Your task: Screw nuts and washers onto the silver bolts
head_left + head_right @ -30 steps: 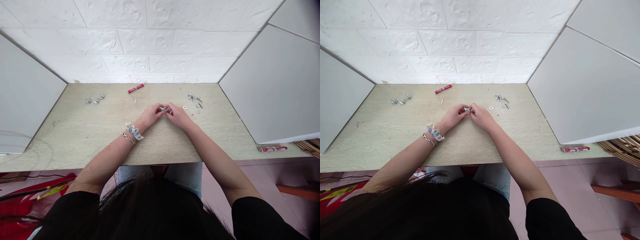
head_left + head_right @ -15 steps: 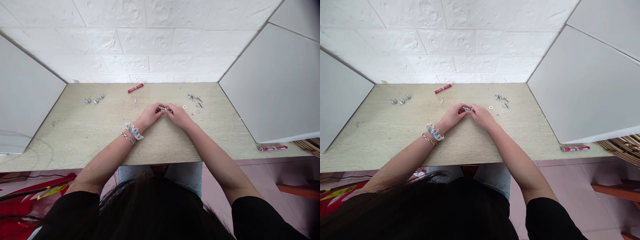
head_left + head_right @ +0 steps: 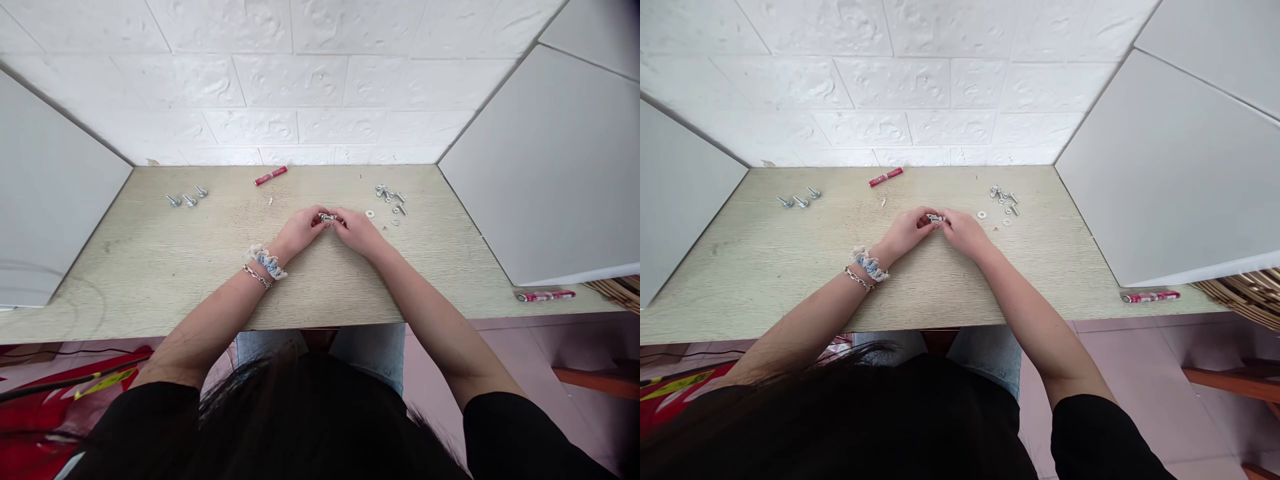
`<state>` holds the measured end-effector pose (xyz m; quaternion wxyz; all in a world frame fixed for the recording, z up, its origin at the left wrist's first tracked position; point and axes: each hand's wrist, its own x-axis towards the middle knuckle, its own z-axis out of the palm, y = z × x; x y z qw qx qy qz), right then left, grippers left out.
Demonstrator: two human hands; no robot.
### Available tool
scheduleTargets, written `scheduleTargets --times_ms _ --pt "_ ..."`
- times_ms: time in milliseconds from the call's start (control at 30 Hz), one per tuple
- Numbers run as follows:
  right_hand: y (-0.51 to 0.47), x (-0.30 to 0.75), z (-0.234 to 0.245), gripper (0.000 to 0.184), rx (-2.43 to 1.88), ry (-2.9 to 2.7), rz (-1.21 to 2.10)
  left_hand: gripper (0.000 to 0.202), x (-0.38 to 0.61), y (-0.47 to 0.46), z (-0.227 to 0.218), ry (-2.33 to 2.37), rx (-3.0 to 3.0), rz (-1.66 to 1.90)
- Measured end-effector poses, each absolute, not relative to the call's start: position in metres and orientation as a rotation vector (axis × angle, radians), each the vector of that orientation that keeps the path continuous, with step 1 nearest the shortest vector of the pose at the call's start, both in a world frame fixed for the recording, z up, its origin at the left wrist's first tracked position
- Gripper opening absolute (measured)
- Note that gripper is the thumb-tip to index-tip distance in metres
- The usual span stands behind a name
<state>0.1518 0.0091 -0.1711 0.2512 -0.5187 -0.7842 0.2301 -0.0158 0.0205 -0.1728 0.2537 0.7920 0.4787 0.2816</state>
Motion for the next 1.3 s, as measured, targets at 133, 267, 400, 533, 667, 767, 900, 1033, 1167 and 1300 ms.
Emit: scheduleTargets --times_ms 133,267,400,533,667,767,900,1033,1167,1300 --pt "0.0088 0.1517 -0.1709 0.034 -1.397 -2.14 0.613 0.025 -0.0157 0.0207 -0.1734 1.305 2.158 0.763" --pt "0.0088 0.152 -0.1712 0.036 -1.398 -2.145 0.609 0.025 -0.0155 0.0197 -0.1719 1.311 2.156 0.746" --pt "0.0091 0.1524 -0.1714 0.037 -1.4 -2.145 0.609 0.026 -0.0151 0.0181 -0.1693 1.315 2.159 0.715" --pt "0.0089 0.1524 -0.1703 0.036 -1.411 -2.15 0.617 0.028 -0.0146 0.0168 -0.1671 1.328 2.166 0.691" --pt "0.0084 0.1526 -0.1687 0.034 -1.441 -2.157 0.623 0.028 -0.0144 0.0162 -0.1657 1.318 2.187 0.651" --pt "0.0083 0.1529 -0.1683 0.032 -1.461 -2.157 0.629 0.027 -0.0144 0.0159 -0.1655 1.313 2.214 0.636" --pt "0.0085 0.153 -0.1683 0.03 -1.462 -2.154 0.636 0.026 -0.0142 0.0157 -0.1659 1.305 2.229 0.644" --pt "0.0088 0.1528 -0.1685 0.03 -1.467 -2.152 0.634 0.025 -0.0137 0.016 -0.1668 1.307 2.21 0.661" --pt "0.0091 0.1528 -0.1689 0.03 -1.47 -2.134 0.629 0.024 -0.0133 0.0167 -0.1681 1.338 2.15 0.721" --pt "0.0087 0.1533 -0.1702 0.029 -1.48 -2.095 0.681 0.026 -0.0132 0.0173 -0.1693 1.376 2.077 0.745"
